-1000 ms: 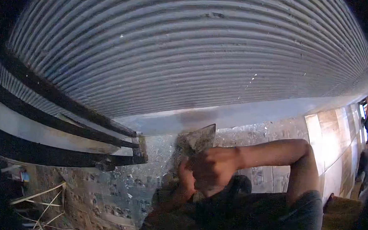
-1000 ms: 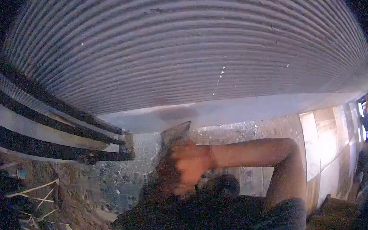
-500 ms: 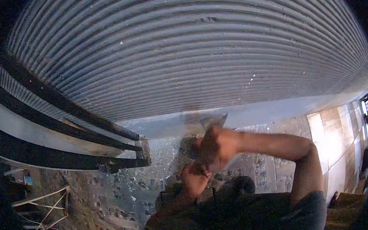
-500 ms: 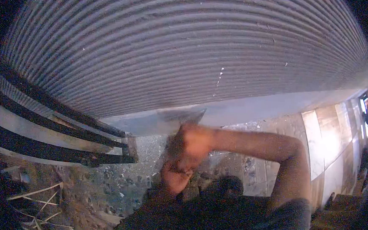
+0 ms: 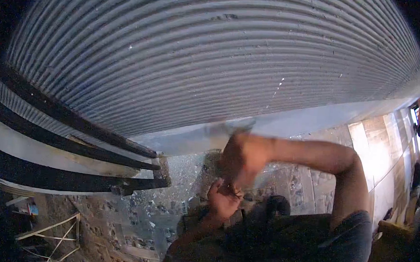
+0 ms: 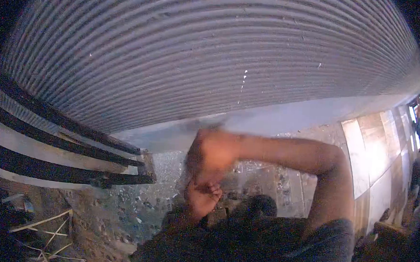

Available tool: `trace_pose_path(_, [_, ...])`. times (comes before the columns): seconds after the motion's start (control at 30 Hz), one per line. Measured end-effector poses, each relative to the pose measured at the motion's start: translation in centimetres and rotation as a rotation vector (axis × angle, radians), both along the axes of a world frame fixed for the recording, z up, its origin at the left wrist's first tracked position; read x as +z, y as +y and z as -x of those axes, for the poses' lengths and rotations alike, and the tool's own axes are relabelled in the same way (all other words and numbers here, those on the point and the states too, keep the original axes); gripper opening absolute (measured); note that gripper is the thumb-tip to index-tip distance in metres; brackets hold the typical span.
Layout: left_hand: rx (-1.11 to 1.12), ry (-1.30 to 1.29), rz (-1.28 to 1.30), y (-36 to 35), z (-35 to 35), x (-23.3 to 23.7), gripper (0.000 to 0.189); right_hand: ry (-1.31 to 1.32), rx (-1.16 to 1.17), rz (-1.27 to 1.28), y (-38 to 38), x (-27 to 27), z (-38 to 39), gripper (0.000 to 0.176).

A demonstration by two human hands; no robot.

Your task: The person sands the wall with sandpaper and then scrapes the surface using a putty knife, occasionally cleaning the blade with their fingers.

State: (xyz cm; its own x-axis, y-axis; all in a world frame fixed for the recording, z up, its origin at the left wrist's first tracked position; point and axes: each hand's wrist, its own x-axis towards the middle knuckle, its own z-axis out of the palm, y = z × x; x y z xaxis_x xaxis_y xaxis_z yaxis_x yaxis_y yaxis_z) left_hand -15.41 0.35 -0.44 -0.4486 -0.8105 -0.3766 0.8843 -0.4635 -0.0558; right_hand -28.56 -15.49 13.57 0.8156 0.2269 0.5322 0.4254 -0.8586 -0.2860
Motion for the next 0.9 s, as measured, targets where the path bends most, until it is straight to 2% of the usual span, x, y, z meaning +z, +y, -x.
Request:
trace_pose_path(0.03, [-0.025,0.067,-0.074,-0.5,-0.1,1.5,0.037,0.002,-0.249,-0.093,-0.8,1.4,0.7,0.022])
trace_pose_path(0.13, [0.036,0.025,-0.061,-0.2,-0.4,1.9,0.037,0.011,-0.118,-0.105,1.8,0.6,0.6,0.02])
trace_pose_path(0.17, [0.042,0.036,-0.061,-0.5,0.0,4.0,0.037,0.055,-0.123,-0.081,3.3,-0.9,0.7,0.019])
trace_pose_path(0.23, [-0.132,-0.284,-0.345,-2.4,0.1,9.7,0.04,0.123,-0.148,-0.033,4.2,0.8,1.0,0.02])
trace_pose_path(0.27, [-0.127,-0.293,-0.333,-1.9,0.1,7.3,0.04,0.177,-0.184,0.009,4.2,1.6,0.8,0.021])
trace_pose_path(0.3, [-0.078,-0.1,-0.133,-0.9,0.1,2.4,0.039,0.169,-0.185,0.02,3.2,1.7,0.6,0.021])
trace_pose_path(0.33, [-0.032,0.096,0.068,-0.5,0.3,-0.1,0.038,0.092,-0.15,0.017,1.9,1.6,0.6,0.021])
trace_pose_path(0.37, [-0.028,0.098,0.076,-0.7,0.7,0.5,0.038,0.023,-0.11,0.011,1.0,1.6,0.6,0.02])
trace_pose_path(0.43, [0.068,-0.094,-0.089,-0.7,0.9,2.6,0.046,-0.004,-0.103,0.029,3.0,2.0,0.0,0.021])
trace_pose_path(0.53, [-0.018,-0.199,-0.204,-0.7,0.0,3.0,0.044,-0.016,-0.117,-0.001,2.9,1.9,0.3,0.021])
trace_pose_path(0.57, [-0.028,-0.205,-0.216,-0.2,-0.3,1.9,0.044,-0.012,-0.14,-0.043,2.3,1.8,0.5,0.021])
trace_pose_path(0.63, [0.012,0.329,0.162,-0.4,-0.6,-1.3,0.045,0.0,-0.187,-0.102,0.7,2.0,0.9,0.021])
trace_pose_path(0.67, [0.011,0.336,0.164,-0.5,-0.4,-0.7,0.045,0.015,-0.203,-0.129,0.4,2.1,1.2,0.02])
trace_pose_path(0.7, [0.05,0.178,0.012,-0.7,-0.3,0.5,0.04,-0.012,-0.224,-0.02,1.0,2.6,1.4,0.017])
trace_pose_path(0.73, [0.089,0.016,-0.151,-0.5,-0.3,1.2,0.035,-0.008,-0.224,-0.025,2.2,2.7,0.8,0.017])
trace_pose_path(0.8, [0.067,0.06,-0.113,-0.8,0.4,0.8,0.036,-0.128,-0.035,-0.234,4.7,2.9,-0.6,0.018])
trace_pose_path(0.83, [0.041,0.088,-0.085,-0.5,0.4,0.7,0.038,0.292,-0.005,-0.725,5.3,-0.9,0.4,0.021])
trace_pose_path(0.87, [0.014,0.112,-0.053,-0.3,0.3,0.5,0.039,0.286,-0.008,-0.73,3.7,-0.3,1.0,0.021])
trace_pose_path(0.9, [-0.014,0.137,-0.016,-0.2,0.0,0.4,0.041,0.291,-0.1,-0.424,0.5,1.2,1.8,0.022])
